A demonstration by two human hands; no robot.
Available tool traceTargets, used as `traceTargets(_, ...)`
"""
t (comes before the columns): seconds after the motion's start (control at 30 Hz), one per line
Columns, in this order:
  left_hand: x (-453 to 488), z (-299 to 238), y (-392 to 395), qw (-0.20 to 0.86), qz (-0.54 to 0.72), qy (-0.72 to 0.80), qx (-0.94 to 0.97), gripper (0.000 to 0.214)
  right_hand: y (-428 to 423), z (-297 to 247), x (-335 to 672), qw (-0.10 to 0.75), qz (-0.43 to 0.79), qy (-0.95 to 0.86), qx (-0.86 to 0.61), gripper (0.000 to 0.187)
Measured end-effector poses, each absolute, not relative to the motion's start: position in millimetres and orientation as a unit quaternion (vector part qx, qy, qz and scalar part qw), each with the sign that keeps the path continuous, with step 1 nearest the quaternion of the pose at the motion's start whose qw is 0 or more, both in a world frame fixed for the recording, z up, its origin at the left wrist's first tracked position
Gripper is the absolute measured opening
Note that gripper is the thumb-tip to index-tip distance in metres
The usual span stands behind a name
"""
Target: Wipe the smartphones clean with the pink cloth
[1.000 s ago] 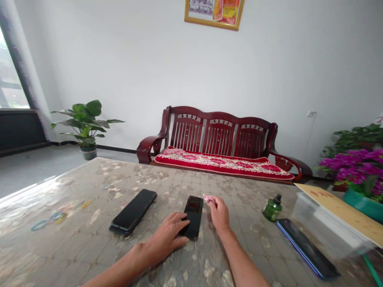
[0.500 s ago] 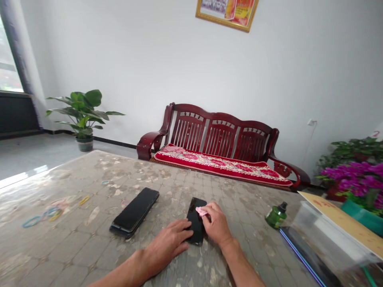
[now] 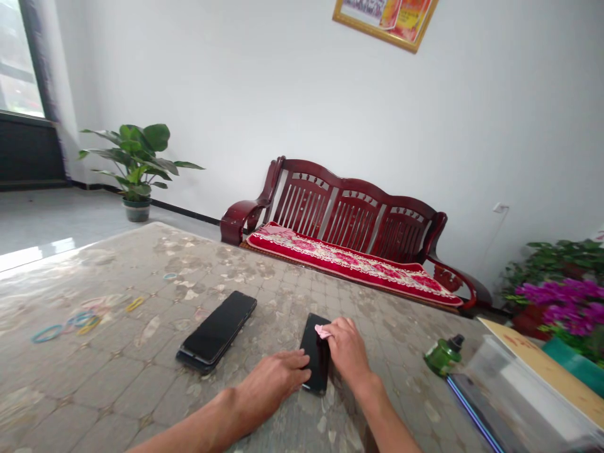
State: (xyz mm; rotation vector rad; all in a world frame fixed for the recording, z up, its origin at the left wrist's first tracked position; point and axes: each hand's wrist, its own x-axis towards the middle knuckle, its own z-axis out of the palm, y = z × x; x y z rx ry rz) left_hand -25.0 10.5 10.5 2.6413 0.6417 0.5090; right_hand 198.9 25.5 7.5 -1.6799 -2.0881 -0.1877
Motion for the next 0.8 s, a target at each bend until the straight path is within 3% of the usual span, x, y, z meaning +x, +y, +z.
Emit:
traceTargets(0.23, -25, 1, 14, 0.192, 0.197, 0.219, 0.936, 0.030, 57, 11, 197, 0.180, -0.113, -0.738, -0.640, 0.031)
traceTargets(0.8, -24, 5, 12, 0.166, 0.206, 0.211, 0.941, 0.030, 53, 11, 177, 0.169, -0.102, -0.769, -0.608, 0.031)
